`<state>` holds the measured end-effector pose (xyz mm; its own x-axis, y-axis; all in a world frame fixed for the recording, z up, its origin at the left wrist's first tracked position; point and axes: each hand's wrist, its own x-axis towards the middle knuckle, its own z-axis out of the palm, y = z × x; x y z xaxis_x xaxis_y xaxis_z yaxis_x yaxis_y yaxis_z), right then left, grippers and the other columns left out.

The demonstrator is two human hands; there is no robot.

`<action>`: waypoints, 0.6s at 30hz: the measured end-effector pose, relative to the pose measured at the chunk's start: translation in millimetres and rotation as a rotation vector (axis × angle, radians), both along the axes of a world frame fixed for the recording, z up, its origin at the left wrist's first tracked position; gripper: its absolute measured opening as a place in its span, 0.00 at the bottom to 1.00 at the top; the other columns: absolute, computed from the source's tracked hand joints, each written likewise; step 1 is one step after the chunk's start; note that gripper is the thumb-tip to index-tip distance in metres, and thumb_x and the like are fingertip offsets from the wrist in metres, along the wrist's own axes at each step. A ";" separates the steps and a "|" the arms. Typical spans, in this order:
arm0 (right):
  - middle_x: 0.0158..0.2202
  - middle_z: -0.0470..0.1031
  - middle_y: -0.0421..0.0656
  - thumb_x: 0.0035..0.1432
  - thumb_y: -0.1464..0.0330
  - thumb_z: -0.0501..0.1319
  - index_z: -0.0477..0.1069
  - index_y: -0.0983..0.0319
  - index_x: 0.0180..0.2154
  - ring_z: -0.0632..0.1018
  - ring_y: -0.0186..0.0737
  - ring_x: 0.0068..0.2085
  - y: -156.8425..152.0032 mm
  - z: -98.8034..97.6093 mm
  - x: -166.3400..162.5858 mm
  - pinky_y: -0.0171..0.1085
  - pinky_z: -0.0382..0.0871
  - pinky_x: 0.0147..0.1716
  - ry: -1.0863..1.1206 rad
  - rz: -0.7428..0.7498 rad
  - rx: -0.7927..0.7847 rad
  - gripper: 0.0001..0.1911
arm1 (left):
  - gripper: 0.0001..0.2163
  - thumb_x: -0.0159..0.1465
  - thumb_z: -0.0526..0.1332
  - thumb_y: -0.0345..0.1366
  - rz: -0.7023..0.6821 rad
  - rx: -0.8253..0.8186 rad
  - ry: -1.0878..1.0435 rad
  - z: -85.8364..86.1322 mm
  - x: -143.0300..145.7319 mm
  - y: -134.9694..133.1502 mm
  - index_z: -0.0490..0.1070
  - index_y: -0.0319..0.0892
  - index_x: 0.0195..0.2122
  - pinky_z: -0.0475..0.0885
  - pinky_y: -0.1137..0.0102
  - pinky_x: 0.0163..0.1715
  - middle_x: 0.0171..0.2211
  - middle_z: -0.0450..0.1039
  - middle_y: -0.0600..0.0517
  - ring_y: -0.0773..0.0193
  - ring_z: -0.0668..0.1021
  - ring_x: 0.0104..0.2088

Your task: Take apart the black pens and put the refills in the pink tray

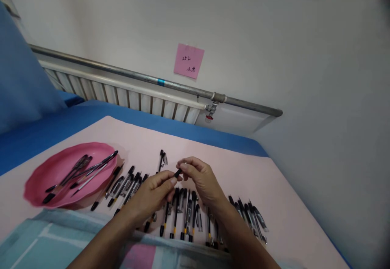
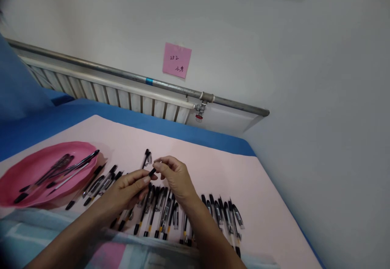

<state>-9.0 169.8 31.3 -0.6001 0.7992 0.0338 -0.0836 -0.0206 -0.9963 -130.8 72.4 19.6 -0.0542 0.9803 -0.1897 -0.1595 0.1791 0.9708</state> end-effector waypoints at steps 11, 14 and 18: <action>0.25 0.72 0.40 0.49 0.64 0.61 0.73 0.62 0.29 0.67 0.31 0.24 1.9 0.3 1.1 0.34 0.61 0.28 -0.018 0.014 0.010 0.08 | 0.13 0.60 0.51 0.46 0.011 0.040 0.131 -3.9 -1.2 0.0 0.65 0.40 0.32 0.48 0.77 0.15 0.17 0.58 0.60 0.76 0.54 0.15; 0.31 0.73 0.42 0.48 0.66 0.61 0.75 0.62 0.33 0.67 0.31 0.26 2.2 1.6 1.8 0.35 0.62 0.31 0.020 0.067 0.015 0.09 | 0.14 0.59 0.52 0.46 0.017 0.019 0.091 -2.6 -1.4 -0.9 0.65 0.41 0.35 0.47 0.77 0.15 0.17 0.57 0.61 0.76 0.55 0.15; 0.23 0.71 0.38 0.46 0.66 0.62 0.74 0.62 0.26 0.67 0.31 0.25 1.9 1.8 2.2 0.34 0.61 0.29 -0.059 -0.022 0.080 0.05 | 0.14 0.59 0.52 0.47 0.030 0.024 0.125 -1.9 -1.8 -0.7 0.66 0.41 0.33 0.47 0.77 0.15 0.17 0.57 0.60 0.76 0.55 0.15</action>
